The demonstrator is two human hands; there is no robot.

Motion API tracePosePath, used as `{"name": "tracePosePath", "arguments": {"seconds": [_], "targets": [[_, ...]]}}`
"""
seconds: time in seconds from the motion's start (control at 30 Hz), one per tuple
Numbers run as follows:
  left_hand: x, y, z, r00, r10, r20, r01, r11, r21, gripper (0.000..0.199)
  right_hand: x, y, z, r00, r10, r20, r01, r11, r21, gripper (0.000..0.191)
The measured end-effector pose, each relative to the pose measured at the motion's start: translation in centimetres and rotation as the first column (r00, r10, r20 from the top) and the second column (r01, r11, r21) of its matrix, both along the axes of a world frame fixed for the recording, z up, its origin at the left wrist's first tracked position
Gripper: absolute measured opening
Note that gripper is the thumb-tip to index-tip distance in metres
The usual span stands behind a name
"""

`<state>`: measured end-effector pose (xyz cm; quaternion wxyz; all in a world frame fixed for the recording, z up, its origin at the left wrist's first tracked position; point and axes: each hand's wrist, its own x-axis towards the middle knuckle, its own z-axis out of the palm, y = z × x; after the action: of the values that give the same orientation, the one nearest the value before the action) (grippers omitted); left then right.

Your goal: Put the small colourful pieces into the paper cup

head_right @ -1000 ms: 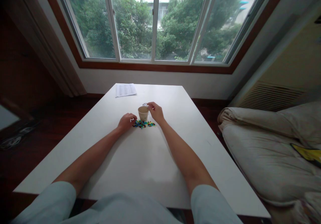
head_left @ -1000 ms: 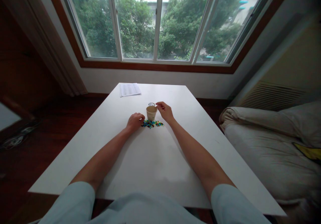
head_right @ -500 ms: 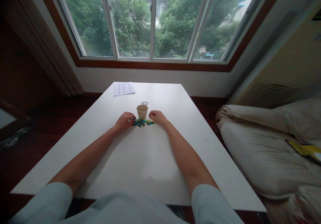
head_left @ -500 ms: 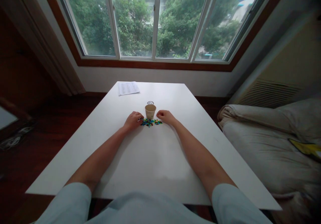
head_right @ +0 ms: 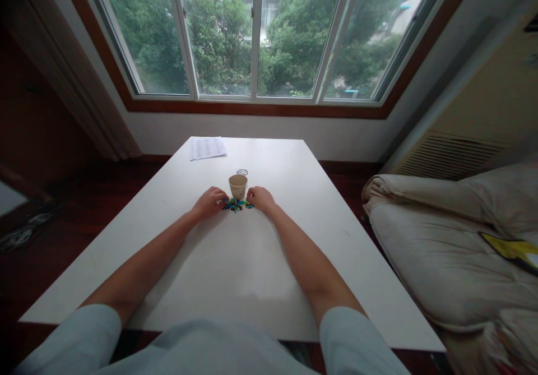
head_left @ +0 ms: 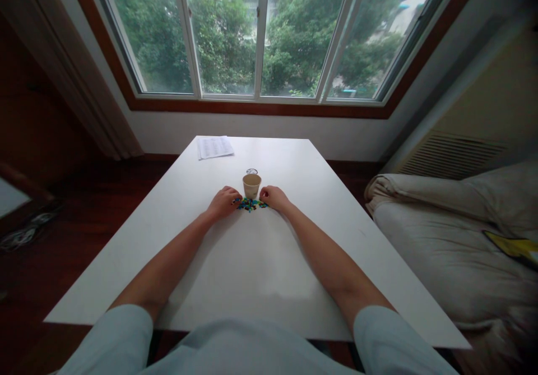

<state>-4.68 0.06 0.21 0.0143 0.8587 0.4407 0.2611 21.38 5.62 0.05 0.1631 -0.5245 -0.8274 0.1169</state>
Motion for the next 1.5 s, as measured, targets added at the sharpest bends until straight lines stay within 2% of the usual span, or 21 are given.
{"name": "tracePosePath", "arguments": {"seconds": [0.27,0.57,0.87,1.0,1.17,1.5], "targets": [[0.2,-0.1,0.1,1.0,0.007,0.013,-0.007,1.0,-0.001,0.017,0.1,0.1,-0.4,0.997,-0.045,-0.057,0.047,0.999,0.028,0.015],[-0.1,-0.1,0.7,1.0,0.013,-0.005,-0.013,1.0,0.002,0.017,-0.1,-0.1,-0.3,0.999,0.003,-0.054,-0.002,1.0,0.019,0.011],[-0.2,-0.2,0.8,0.999,0.019,-0.034,-0.019,1.0,-0.022,0.016,-0.2,-0.4,-0.1,0.996,0.021,-0.083,-0.014,0.996,0.083,0.009],[-0.2,-0.3,0.8,0.999,0.018,-0.044,-0.019,0.999,-0.027,0.016,0.0,-0.1,0.0,0.981,-0.043,-0.187,0.068,0.989,0.132,0.008],[-0.1,-0.3,0.8,0.998,-0.021,-0.062,0.018,0.999,-0.051,0.019,0.3,0.3,0.4,0.914,-0.094,-0.394,0.158,0.978,0.133,0.011],[0.1,-0.4,0.8,0.992,-0.083,-0.096,0.076,0.994,-0.079,0.016,0.5,1.2,1.3,0.804,-0.034,-0.594,0.16,0.974,0.162,0.023]]}}
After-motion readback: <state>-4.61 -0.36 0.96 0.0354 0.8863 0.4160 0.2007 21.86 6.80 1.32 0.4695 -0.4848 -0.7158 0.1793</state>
